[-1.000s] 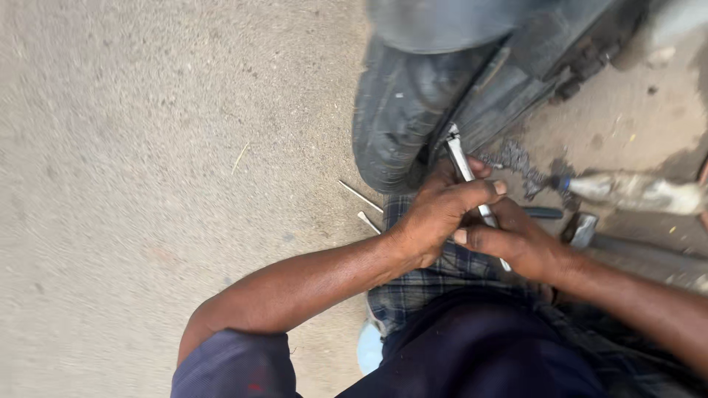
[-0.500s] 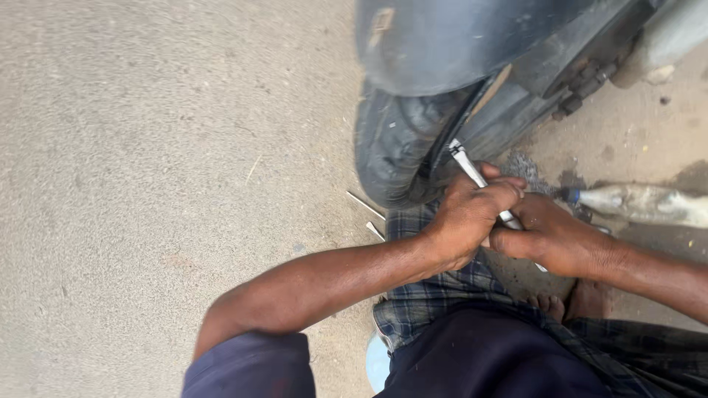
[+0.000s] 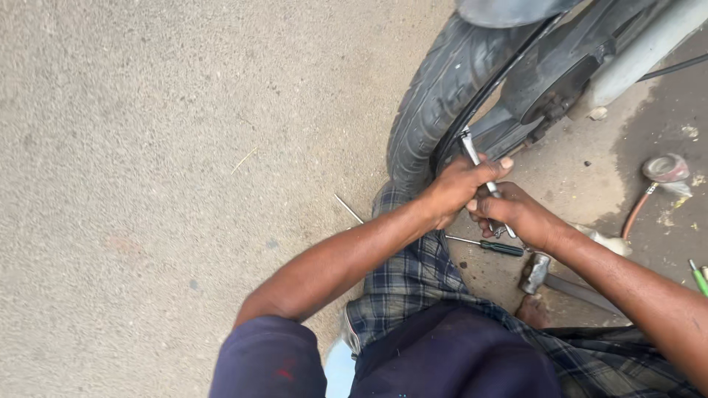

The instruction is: The person repairs a motorcycle tire by using a hammer and a tire iron to pry the tire away from the rim, then uses pliers to manipulate the tube and valve stem before using the tire iron and hammer to reseat the tire onto the wheel rim.

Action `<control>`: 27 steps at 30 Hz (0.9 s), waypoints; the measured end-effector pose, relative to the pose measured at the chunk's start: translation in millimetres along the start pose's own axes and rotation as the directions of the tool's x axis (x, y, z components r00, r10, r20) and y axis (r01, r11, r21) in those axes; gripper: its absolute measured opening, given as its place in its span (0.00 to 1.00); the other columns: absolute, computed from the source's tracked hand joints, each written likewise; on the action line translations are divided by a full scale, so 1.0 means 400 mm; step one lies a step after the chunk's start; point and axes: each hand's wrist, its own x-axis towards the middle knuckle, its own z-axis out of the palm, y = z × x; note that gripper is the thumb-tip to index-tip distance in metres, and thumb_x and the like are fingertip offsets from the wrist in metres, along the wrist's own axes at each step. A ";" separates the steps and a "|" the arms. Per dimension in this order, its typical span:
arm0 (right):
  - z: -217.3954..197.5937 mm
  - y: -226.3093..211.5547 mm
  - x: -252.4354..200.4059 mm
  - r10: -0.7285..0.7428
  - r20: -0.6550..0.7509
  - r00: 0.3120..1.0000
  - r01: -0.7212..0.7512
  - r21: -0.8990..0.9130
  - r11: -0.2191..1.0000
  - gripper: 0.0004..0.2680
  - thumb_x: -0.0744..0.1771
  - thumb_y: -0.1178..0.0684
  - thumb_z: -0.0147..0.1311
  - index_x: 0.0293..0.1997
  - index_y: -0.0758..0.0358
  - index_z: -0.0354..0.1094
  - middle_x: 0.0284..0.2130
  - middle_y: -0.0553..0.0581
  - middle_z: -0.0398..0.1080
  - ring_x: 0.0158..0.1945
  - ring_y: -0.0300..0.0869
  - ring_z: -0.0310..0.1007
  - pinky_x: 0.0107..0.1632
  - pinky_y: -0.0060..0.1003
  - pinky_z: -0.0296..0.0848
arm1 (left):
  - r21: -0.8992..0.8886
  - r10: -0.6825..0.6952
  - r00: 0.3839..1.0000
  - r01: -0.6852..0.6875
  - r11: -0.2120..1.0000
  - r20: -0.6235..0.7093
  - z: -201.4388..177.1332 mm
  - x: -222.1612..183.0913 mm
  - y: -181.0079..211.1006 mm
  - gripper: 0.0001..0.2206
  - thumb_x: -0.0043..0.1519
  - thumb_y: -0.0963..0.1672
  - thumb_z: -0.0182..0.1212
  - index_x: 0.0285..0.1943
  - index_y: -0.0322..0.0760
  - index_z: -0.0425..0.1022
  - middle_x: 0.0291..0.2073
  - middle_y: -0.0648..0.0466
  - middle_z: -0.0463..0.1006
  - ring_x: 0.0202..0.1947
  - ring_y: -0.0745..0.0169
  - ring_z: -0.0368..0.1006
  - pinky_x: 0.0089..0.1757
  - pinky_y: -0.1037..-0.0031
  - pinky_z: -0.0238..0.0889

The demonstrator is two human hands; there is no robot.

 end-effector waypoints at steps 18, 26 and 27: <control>0.016 0.533 -0.039 0.353 -0.002 0.936 -0.313 -0.464 0.829 0.12 0.62 0.53 0.53 0.48 0.61 0.74 0.37 0.59 0.80 0.39 0.50 0.79 0.44 0.44 0.76 | 0.264 0.439 0.892 -0.451 0.853 0.105 -0.296 -0.053 0.193 0.59 0.41 0.65 0.70 0.75 0.25 0.59 0.63 0.32 0.73 0.65 0.38 0.70 0.65 0.52 0.63; -0.064 0.781 0.018 -0.137 -0.237 0.962 -0.104 -0.779 0.618 0.17 0.62 0.52 0.56 0.57 0.61 0.70 0.50 0.65 0.73 0.49 0.57 0.74 0.51 0.49 0.73 | 0.307 0.504 0.861 -0.501 0.809 0.075 -0.139 -0.097 0.089 0.55 0.46 0.59 0.74 0.79 0.25 0.56 0.68 0.38 0.69 0.70 0.45 0.65 0.68 0.61 0.56; -0.071 0.769 0.025 -0.168 -0.280 0.945 -0.129 -0.793 0.595 0.18 0.62 0.52 0.55 0.59 0.61 0.69 0.51 0.66 0.71 0.50 0.58 0.74 0.51 0.50 0.73 | 0.333 0.487 0.871 -0.477 0.813 0.058 -0.105 -0.111 0.067 0.55 0.45 0.59 0.74 0.78 0.26 0.57 0.66 0.40 0.70 0.68 0.46 0.67 0.68 0.61 0.59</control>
